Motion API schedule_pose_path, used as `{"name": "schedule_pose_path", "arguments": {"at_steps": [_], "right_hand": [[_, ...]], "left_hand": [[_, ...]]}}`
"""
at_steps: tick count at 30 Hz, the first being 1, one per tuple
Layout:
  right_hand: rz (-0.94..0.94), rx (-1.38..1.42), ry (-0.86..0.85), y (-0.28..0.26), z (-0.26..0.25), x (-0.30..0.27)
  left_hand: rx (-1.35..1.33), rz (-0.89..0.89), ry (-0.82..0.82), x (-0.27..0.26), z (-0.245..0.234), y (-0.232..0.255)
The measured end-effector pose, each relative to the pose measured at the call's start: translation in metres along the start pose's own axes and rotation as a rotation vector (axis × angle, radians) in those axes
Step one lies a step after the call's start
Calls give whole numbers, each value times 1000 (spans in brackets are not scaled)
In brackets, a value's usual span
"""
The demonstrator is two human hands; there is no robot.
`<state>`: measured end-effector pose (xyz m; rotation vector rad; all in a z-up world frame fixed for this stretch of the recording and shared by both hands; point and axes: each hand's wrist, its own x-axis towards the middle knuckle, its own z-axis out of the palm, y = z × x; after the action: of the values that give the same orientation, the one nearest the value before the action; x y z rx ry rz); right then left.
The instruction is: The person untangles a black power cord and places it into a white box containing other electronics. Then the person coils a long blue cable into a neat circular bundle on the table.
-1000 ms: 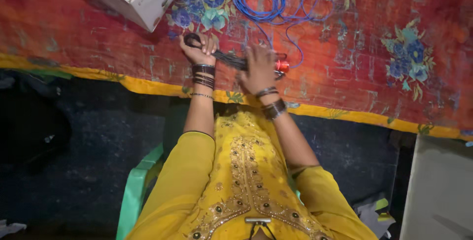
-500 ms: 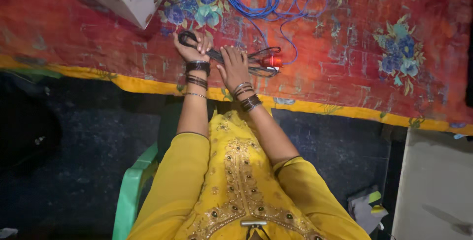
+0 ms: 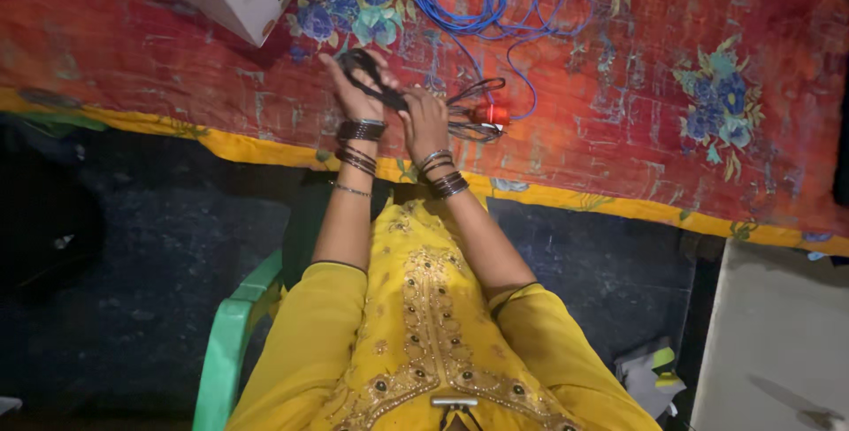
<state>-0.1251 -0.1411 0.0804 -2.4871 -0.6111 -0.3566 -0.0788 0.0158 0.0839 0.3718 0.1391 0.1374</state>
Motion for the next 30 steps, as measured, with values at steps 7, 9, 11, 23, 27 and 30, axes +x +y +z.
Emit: {"name": "schedule_pose_path", "arguments": {"at_steps": [7, 9, 11, 23, 27, 30], "right_hand": [[137, 169, 66, 23, 20, -10], [157, 249, 91, 30, 26, -12], [135, 323, 136, 35, 28, -13], [-31, 341, 131, -6, -58, 1], [-137, -95, 60, -18, -90, -3], [-103, -251, 20, -15, -101, 0]], "left_hand": [[340, 124, -135, -19, 6, -48], [738, 253, -275, -41, 10, -56], [914, 224, -220, -50, 18, -59], [1171, 308, -71, -30, 10, -59], [884, 202, 127, -19, 8, -37], [1283, 298, 157, -18, 7, -3]]}}
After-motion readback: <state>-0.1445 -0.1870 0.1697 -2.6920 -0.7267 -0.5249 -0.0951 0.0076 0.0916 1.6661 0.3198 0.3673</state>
